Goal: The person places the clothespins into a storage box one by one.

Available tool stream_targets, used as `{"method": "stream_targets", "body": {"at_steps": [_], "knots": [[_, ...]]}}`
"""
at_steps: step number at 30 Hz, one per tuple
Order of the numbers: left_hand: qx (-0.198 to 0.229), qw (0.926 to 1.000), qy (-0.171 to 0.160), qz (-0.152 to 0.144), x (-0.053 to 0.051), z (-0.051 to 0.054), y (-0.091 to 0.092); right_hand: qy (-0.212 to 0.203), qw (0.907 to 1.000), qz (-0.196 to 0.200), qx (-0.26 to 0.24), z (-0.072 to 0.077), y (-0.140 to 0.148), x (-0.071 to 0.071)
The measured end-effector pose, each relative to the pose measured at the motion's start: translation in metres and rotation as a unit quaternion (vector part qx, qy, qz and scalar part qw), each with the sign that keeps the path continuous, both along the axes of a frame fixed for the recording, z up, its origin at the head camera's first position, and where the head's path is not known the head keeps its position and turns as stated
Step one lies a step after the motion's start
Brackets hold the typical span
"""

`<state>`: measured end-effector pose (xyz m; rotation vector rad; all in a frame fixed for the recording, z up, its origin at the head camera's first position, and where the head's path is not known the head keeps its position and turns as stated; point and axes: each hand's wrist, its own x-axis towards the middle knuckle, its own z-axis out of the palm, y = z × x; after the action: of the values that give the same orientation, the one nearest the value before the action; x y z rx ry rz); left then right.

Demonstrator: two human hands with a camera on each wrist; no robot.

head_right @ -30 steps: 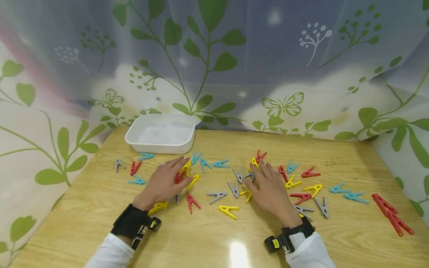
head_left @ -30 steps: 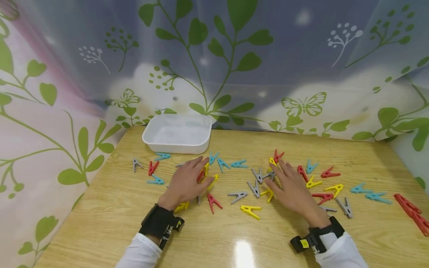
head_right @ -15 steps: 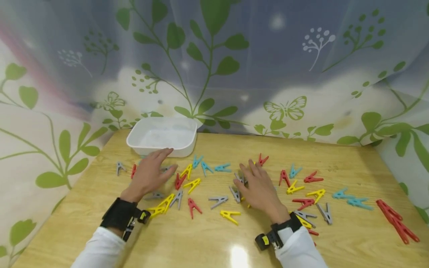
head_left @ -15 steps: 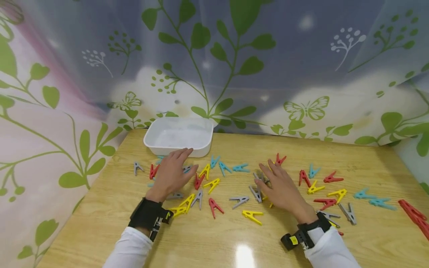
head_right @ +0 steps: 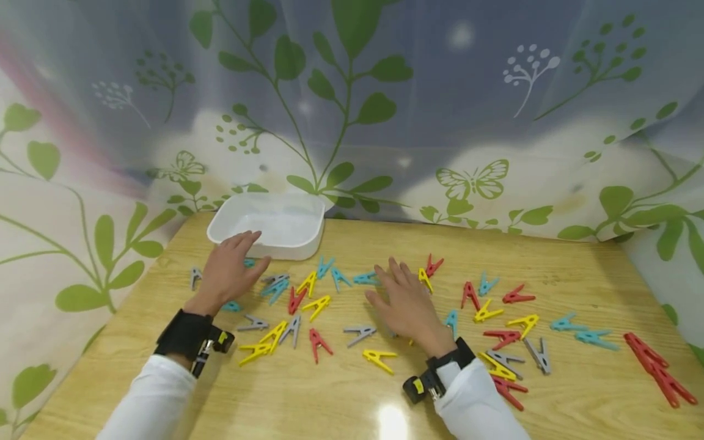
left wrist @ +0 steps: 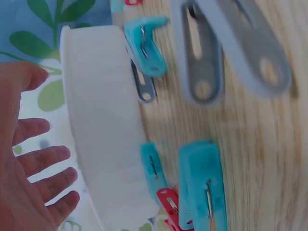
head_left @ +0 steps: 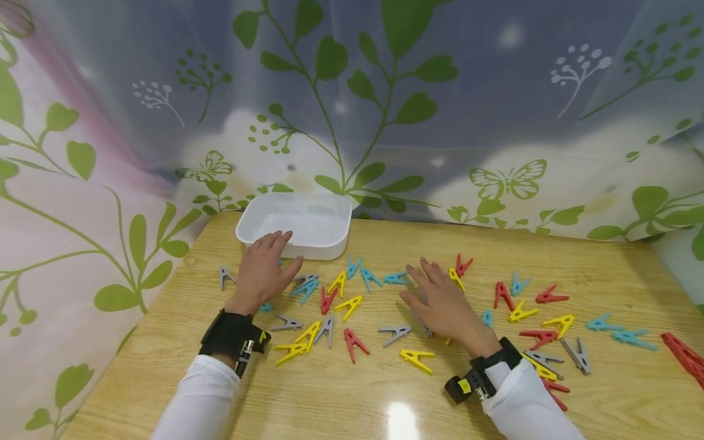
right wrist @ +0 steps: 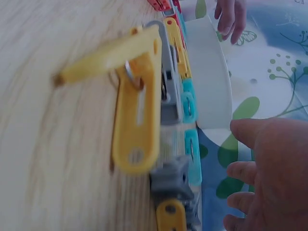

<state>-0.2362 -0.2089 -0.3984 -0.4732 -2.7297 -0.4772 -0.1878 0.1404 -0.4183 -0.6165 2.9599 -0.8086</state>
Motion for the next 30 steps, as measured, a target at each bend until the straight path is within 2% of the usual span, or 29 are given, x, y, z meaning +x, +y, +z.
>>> {"method": "stream_targets", "body": {"at_steps": [3,5,7,14,21,30], "knots": [[-0.012,0.9996,-0.021,0.013,-0.002,-0.002,-0.003,-0.003,1.0000,0.003,-0.007,0.000,-0.006,-0.001],[-0.020,0.9993,-0.022,0.023,-0.004,-0.005,-0.005,-0.002,0.9999,0.006,-0.011,0.000,-0.008,-0.001],[-0.029,0.9991,-0.009,0.031,-0.006,-0.007,-0.006,-0.001,0.9999,0.009,-0.013,-0.001,-0.010,0.000],[-0.042,0.9954,0.072,0.047,-0.013,-0.011,-0.006,0.008,0.9999,0.010,0.001,-0.005,-0.012,0.001],[-0.056,0.9941,0.074,0.057,-0.015,-0.007,-0.005,0.002,0.9999,0.013,-0.005,-0.005,-0.011,0.001],[-0.045,0.9944,0.084,0.045,-0.017,-0.009,-0.001,-0.002,0.9999,0.009,-0.012,-0.005,-0.009,0.001]]}}
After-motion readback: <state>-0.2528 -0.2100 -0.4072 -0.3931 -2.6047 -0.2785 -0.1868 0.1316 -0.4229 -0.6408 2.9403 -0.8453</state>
